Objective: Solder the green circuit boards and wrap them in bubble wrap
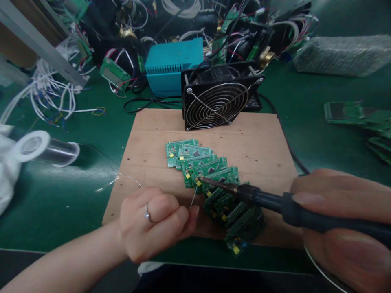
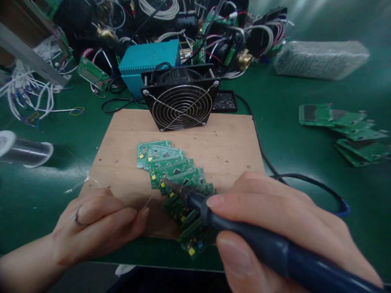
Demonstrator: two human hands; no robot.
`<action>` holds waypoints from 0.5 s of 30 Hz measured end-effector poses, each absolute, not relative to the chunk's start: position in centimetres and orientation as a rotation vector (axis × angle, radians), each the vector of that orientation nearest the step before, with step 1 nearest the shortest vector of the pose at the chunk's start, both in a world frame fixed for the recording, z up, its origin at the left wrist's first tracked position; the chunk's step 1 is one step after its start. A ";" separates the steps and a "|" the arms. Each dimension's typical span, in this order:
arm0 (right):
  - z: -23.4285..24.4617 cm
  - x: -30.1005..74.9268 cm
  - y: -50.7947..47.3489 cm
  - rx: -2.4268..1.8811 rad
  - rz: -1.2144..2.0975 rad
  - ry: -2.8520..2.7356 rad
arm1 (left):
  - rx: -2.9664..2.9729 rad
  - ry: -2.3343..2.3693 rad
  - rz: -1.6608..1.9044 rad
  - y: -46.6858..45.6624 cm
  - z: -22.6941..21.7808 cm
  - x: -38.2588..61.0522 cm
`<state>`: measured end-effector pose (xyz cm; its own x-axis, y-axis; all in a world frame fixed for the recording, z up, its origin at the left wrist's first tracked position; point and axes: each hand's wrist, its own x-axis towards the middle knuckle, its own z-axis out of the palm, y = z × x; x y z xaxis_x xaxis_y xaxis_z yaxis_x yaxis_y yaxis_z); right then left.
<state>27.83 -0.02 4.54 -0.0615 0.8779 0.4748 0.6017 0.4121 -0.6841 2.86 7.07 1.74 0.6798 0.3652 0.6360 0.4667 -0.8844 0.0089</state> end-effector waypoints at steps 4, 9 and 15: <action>3.9 29.5 -1.2 -1.271 0.307 -1.942 | -2.756 -0.693 -0.937 7.0 1.9 2.9; 3.0 30.0 -2.5 -1.426 0.231 -1.881 | -2.743 -0.714 -0.936 6.8 1.9 2.9; 2.8 29.8 -2.4 -1.391 0.212 -1.880 | -2.772 -0.669 -0.915 7.1 2.0 2.9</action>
<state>29.81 -2.41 2.83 -0.1045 0.8713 0.4795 0.7424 0.3892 -0.5454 2.85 7.07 1.97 0.7150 0.3668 0.5952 0.4562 -0.8899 0.0005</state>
